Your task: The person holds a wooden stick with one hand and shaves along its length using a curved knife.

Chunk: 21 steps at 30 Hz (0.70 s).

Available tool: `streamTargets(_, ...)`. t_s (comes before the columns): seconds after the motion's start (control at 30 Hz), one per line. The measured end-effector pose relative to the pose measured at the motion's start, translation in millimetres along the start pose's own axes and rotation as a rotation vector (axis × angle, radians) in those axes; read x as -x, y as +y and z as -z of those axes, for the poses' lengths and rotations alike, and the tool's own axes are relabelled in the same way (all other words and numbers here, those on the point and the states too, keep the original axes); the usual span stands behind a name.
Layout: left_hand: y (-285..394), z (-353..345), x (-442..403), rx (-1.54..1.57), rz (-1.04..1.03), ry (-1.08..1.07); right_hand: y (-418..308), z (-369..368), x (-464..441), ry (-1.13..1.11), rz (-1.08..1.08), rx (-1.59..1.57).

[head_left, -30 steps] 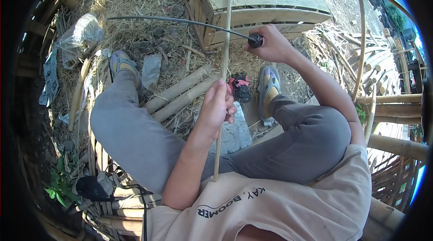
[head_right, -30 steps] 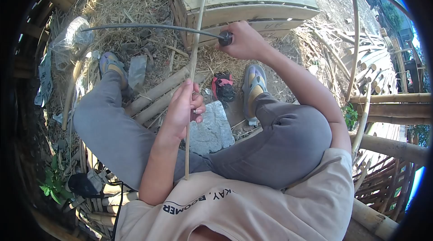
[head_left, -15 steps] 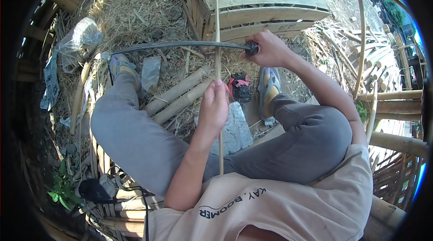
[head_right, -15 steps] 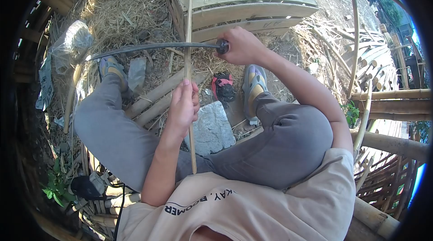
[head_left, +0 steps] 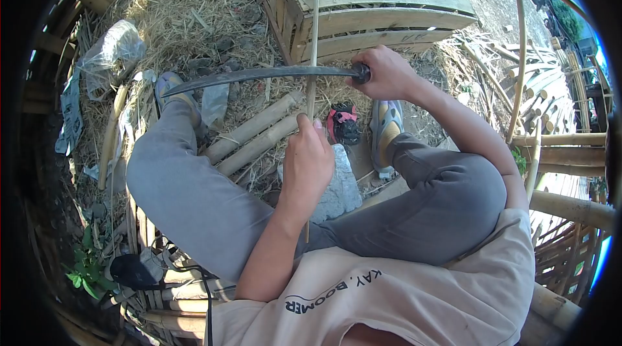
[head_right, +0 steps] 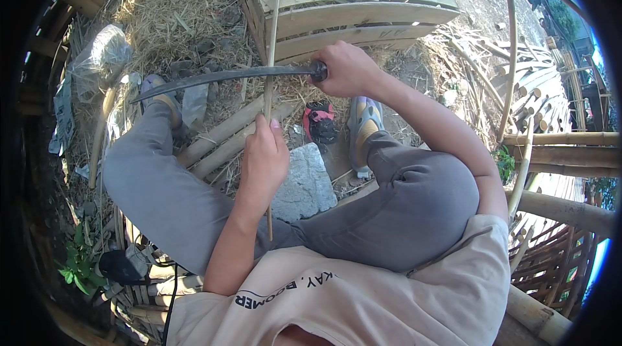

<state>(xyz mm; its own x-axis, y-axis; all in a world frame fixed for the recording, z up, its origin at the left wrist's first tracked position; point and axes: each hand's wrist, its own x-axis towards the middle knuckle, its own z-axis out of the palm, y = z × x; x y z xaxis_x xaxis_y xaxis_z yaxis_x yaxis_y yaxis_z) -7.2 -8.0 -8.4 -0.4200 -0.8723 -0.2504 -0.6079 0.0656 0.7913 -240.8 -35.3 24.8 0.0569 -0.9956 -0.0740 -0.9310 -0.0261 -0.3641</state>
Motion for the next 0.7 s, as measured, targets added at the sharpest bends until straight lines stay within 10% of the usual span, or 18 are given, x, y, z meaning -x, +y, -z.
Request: streamTargets(0.7,-6,-15,3,0.02,-0.088,0.084,11,-7,-19,0.004,-0.068,0.198)
